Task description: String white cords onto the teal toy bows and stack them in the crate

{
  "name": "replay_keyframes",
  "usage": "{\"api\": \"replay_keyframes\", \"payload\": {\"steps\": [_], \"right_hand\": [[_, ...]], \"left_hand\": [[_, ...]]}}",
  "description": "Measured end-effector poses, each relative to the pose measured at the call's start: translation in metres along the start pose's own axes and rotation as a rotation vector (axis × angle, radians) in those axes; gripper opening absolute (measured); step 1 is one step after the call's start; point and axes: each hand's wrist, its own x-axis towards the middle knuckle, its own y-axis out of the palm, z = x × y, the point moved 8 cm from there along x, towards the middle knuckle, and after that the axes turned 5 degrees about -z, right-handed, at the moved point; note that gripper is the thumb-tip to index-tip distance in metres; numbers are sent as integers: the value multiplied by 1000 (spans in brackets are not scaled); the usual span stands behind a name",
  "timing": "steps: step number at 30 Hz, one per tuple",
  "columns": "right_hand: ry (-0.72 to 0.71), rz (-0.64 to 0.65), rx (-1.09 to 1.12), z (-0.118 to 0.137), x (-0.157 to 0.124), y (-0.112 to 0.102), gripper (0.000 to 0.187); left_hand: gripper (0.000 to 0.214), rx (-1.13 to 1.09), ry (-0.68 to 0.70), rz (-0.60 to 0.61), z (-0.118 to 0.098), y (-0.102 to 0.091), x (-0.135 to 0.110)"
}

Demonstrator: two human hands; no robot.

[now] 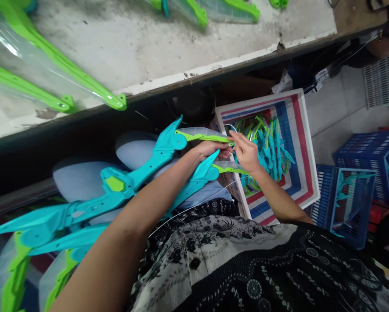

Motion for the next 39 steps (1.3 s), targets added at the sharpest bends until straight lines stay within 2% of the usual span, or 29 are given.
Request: {"api": "replay_keyframes", "payload": {"steps": [4, 7, 11, 14, 16, 20, 25, 34, 39], "right_hand": [[30, -36, 29, 2, -1, -9, 47], [122, -56, 96, -2, -1, -12, 41], [282, -77, 329, -16, -3, 0, 38], [319, -60, 399, -20, -5, 7, 41], [260, -65, 317, -16, -4, 3, 41], [41, -110, 1, -3, -1, -10, 39], [-87, -80, -217, -5, 0, -7, 36], [-62, 35, -347, -2, 5, -13, 39], [5, 129, -357, -5, 13, -8, 49]], "left_hand": [[13, -1, 1, -21, -2, 0, -2], [17, 4, -28, -37, -2, 3, -3], [14, 34, -13, -47, -5, 7, -4], [12, 43, 22, -46, -7, 7, -4], [11, 42, 42, -53, -8, 6, -3], [14, 33, 63, -61, -9, 6, -3], [13, 39, 55, -84, -9, 5, -4], [16, -27, 59, -99, -13, 6, -8], [21, -9, 75, -119, -12, 4, -7]]}}
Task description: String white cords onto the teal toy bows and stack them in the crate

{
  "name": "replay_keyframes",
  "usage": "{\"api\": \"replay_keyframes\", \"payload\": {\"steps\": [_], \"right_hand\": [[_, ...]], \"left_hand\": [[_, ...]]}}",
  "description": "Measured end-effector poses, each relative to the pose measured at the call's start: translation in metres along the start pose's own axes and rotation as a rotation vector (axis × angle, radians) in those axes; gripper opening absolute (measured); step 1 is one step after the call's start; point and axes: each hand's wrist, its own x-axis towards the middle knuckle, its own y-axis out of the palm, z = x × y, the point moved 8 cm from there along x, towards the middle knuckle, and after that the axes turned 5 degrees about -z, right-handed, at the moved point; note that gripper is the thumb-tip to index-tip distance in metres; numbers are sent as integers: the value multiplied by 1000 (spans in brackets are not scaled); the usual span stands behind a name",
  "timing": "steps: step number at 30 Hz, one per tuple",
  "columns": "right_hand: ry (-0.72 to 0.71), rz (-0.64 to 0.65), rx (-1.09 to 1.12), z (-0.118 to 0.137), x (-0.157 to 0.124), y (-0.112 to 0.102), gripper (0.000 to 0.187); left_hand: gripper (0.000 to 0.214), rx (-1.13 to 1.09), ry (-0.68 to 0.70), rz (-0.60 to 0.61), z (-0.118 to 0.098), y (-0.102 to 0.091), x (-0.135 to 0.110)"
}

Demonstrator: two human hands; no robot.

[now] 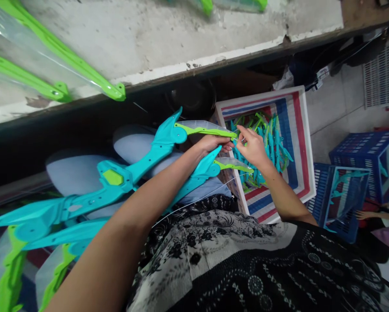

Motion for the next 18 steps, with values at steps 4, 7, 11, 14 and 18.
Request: {"api": "replay_keyframes", "payload": {"steps": [4, 7, 11, 14, 18], "right_hand": [[35, 53, 27, 0, 5, 4, 58], [78, 82, 31, 1, 8, 2, 59], [129, 122, -14, 1, 10, 0, 59], [147, 147, -59, 1, 13, 0, 61], [148, 167, -123, 1, 17, 0, 64]], "left_hand": [[15, 6, 21, 4, 0, -1, 2], [13, 2, 34, 2, 0, -2, 2], [7, 2, 49, 20, -1, 0, 1], [6, 14, 52, 26, -1, 0, 1], [7, 47, 59, 33, 0, -1, 3]]}}
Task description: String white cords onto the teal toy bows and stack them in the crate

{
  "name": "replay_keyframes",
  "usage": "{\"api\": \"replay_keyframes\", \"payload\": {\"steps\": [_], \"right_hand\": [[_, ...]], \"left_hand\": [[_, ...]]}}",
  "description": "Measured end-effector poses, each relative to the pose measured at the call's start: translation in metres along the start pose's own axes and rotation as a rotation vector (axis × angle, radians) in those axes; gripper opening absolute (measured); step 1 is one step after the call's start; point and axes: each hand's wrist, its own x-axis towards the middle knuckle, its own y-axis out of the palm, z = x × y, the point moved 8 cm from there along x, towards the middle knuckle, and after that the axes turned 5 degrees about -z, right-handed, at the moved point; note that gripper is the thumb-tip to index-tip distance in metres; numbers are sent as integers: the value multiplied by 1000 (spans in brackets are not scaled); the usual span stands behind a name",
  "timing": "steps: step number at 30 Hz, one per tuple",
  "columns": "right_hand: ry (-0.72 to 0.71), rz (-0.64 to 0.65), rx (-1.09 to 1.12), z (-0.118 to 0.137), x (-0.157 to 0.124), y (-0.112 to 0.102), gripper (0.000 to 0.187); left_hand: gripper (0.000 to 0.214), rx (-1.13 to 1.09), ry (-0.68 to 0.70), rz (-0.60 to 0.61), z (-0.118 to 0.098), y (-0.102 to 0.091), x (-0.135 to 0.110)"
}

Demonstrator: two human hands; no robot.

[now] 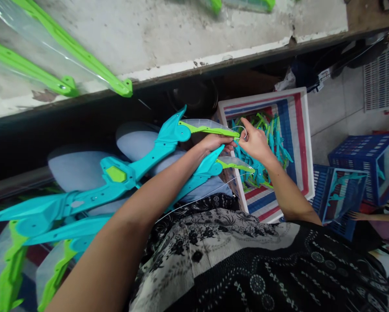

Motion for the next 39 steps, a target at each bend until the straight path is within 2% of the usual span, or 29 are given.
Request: {"api": "replay_keyframes", "payload": {"steps": [9, 15, 20, 23, 27, 30, 32, 34, 36, 39], "right_hand": [[-128, 67, -19, 10, 7, 1, 72], [-267, 12, 28, 21, 4, 5, 58], [-260, -48, -11, 22, -3, 0, 53], [-313, -56, -113, 36, 2, 2, 48], [-427, 80, -187, 53, 15, 18, 42], [-461, 81, -236, 54, 23, 17, 38], [-483, 57, -270, 53, 25, 13, 36], [-498, 43, -305, 51, 26, 10, 34], [-509, 29, -330, 49, 28, 8, 32], [-520, 9, -356, 50, 31, 6, 30]], "left_hand": [[15, 21, 35, -3, -3, 1, -1], [6, 9, 42, 18, -3, 3, 1], [11, 40, 34, 44, -2, 6, 4], [14, 71, 61, -32, -2, 0, 4], [16, 138, 71, -181, -4, -19, -12], [18, 216, 79, -245, -12, -41, -50], [17, 282, 148, -271, -25, -59, -92], [17, 280, 241, -300, -39, -81, -147], [28, 174, 294, -389, -47, -110, -209], [38, 11, 444, -681, -48, -155, -305]]}}
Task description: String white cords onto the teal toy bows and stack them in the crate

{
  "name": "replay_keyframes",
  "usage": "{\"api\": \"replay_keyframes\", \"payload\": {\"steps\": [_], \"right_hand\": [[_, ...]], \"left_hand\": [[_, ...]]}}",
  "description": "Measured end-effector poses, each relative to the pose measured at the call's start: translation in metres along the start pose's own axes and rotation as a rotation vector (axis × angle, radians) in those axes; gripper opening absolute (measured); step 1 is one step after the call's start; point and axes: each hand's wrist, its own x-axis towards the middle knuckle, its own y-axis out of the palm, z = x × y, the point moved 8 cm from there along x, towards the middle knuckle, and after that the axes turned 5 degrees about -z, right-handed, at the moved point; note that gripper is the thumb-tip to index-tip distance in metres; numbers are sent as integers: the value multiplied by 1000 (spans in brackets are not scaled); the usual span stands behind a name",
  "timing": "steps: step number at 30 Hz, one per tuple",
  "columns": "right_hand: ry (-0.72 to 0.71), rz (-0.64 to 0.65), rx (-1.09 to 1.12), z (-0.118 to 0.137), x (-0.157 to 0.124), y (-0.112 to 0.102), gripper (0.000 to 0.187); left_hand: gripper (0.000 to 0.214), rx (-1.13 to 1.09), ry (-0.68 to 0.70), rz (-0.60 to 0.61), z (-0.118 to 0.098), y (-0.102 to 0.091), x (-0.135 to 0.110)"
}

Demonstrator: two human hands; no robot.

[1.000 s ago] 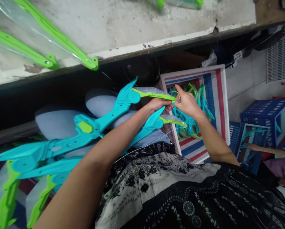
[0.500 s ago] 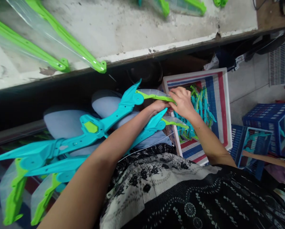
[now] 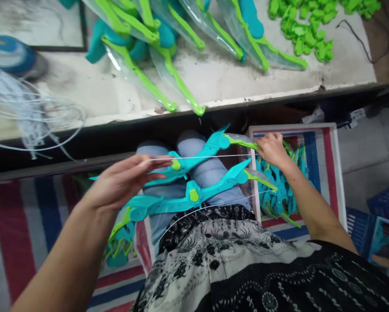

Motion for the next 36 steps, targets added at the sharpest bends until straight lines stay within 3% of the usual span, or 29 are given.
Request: {"api": "replay_keyframes", "payload": {"steps": [3, 5, 7, 10, 13, 15, 17, 19, 21, 24, 26, 29, 32, 36], "right_hand": [[2, 32, -56, 1, 4, 1, 31], [11, 72, -107, 1, 6, 4, 33], [19, 109, -144, 0, 7, 5, 35], [30, 156, -179, -1, 9, 0, 36], [20, 11, -138, 24, 22, -29, 36], [-78, -165, -8, 71, 35, -53, 38], [-295, -244, 147, 143, 46, -64, 39], [-585, -193, 226, 225, 51, -59, 39], [-721, -79, 188, 288, 55, -41, 43], [-706, 104, 76, 331, 63, -14, 51], [-674, 159, 62, 333, 68, -9, 56], [-668, 190, 132, 316, 77, -12, 63], [-704, 264, 234, 295, 84, -9, 60], [-741, 287, 343, 281, 87, -6, 55]], "left_hand": [[36, -169, 237, -350, -18, -68, -46], [34, -339, 346, -482, -15, -87, -72], [36, -489, 344, -506, -1, -87, -85], [38, -577, 233, -405, 21, -65, -86], [32, -597, 173, -334, 36, -44, -81], [31, -618, 160, -326, 44, -36, -79], [33, -636, 131, -296, 50, -27, -78], [37, -631, 78, -224, 55, -16, -77], [39, -604, 41, -140, 58, -8, -77], [39, -577, 41, -26, 58, -1, -80], [39, -610, 80, -23, 58, -6, -83], [37, -676, 191, -177, 57, -34, -92], [35, -692, 299, -435, 58, -78, -106], [28, -589, 483, -883, 51, -144, -133]]}}
